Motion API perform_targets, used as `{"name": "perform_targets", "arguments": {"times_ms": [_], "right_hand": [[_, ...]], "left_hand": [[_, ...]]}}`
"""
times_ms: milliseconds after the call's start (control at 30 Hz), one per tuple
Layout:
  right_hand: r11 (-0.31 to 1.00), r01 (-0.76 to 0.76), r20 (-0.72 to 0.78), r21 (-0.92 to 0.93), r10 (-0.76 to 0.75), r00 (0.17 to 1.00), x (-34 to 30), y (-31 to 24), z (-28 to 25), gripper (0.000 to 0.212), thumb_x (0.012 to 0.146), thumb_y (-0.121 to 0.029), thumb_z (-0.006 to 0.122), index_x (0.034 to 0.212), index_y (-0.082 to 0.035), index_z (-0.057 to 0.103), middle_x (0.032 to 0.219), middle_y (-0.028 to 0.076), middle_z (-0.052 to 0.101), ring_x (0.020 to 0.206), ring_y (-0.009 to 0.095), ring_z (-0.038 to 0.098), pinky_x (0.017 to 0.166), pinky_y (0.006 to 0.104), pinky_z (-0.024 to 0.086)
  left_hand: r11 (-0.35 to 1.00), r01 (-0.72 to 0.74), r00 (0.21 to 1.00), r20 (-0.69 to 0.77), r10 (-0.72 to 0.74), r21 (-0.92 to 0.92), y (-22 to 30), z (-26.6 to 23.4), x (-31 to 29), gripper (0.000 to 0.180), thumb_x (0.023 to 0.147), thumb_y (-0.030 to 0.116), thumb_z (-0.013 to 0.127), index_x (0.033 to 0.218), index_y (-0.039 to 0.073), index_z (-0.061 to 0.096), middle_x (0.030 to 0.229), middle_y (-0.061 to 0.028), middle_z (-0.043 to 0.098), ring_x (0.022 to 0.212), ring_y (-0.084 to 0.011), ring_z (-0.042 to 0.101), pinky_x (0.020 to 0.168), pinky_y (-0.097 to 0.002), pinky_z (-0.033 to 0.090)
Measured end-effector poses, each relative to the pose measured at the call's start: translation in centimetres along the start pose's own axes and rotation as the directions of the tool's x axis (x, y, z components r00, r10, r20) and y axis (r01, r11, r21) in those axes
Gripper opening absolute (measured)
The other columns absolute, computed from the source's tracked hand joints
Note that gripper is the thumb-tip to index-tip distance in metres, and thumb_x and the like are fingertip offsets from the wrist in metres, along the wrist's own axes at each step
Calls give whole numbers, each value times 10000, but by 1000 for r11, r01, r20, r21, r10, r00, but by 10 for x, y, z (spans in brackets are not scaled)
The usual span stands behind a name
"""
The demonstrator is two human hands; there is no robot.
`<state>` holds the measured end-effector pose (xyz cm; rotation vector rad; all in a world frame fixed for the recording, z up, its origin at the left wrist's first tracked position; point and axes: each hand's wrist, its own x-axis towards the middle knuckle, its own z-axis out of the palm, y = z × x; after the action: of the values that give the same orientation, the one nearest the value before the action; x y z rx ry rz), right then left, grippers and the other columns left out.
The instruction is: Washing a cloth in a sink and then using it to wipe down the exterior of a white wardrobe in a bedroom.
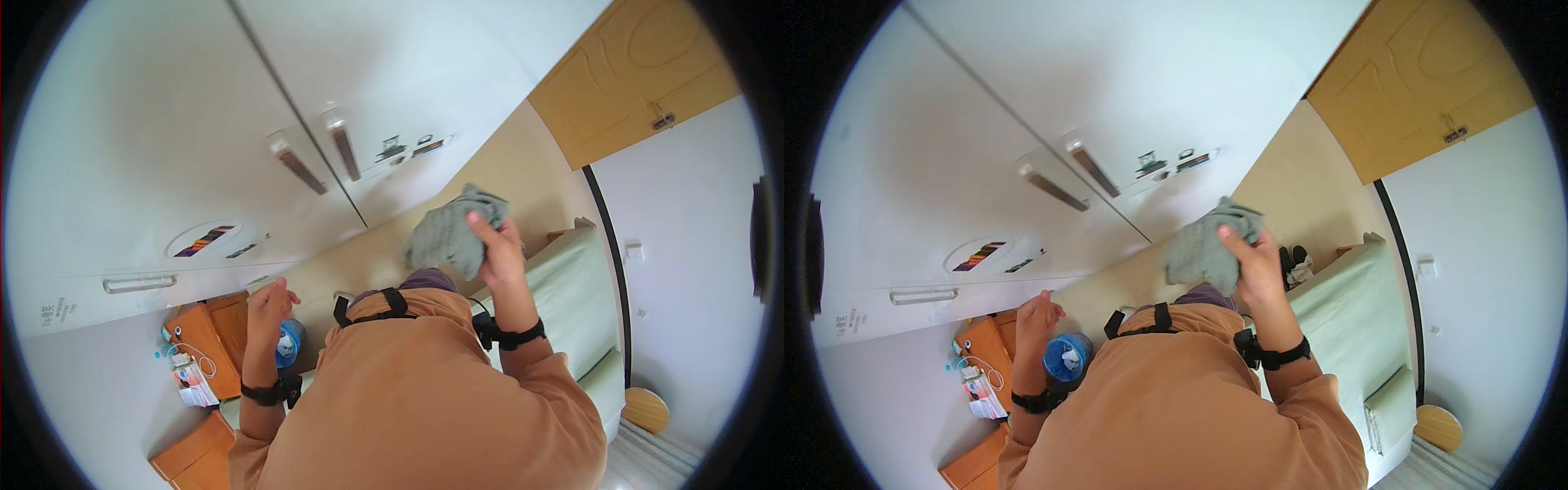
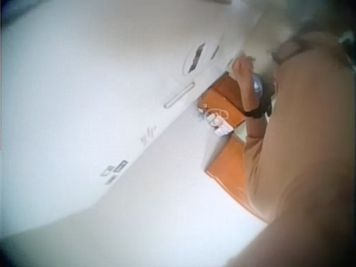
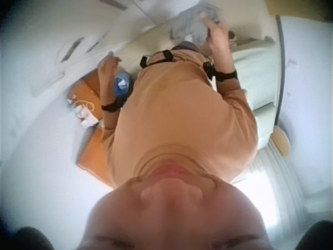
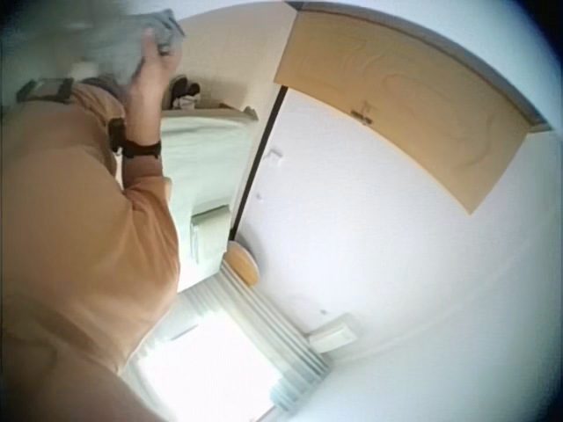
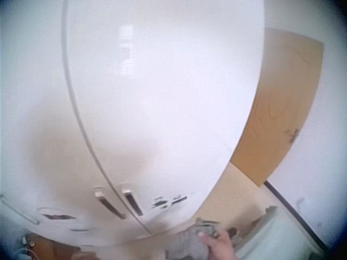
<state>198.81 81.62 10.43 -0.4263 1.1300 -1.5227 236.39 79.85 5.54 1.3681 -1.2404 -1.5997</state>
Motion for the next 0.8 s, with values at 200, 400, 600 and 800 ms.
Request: {"name": "perform_targets", "arguments": {"times_ms": [200, 400, 600, 800], "right_hand": [[863, 492, -136, 118, -477, 869, 39, -77, -51, 422, 886, -231, 604, 1216, 6, 492, 1167, 118, 571, 1048, 231, 560, 908, 368, 457], [440, 897, 145, 48, -891, 430, 86, -163, -18, 631, 880, -451, 560, 1297, 7, 443, 1260, 125, 492, 1167, 292, 463, 979, 419, 384], [-616, 749, 736, -243, -620, -271, 142, -201, 70, 519, 786, -538, 599, 1193, -216, 625, 1298, 179, 451, 1205, 422, 354, 1032, 596, 118], [-731, 551, 740, -402, -614, -274, 169, -177, 93, 496, 839, -526, 555, 1121, -131, 658, 1185, 134, 561, 1220, 455, 336, 1049, 602, 74]], "left_hand": [[998, 35, 988, -151, -27, 53, -21, 61, 41, 174, 913, 204, 560, 802, 70, 557, 757, -13, 598, 738, -98, 550, 661, -242, 419], [1000, 10, 978, -208, -10, 1, 2, 122, 47, 132, 884, 196, 606, 853, 71, 574, 800, -20, 633, 756, -87, 571, 666, -237, 422], [996, -74, 891, -452, 48, -41, 8, 129, -4, 77, 884, 142, 597, 861, 68, 596, 799, -7, 641, 740, -78, 574, 658, -224, 431], [1000, 2, 565, -825, -16, -18, -57, 53, -100, 75, 883, 176, 589, 870, 105, 611, 788, 23, 620, 723, -78, 574, 619, -207, 422]]}}
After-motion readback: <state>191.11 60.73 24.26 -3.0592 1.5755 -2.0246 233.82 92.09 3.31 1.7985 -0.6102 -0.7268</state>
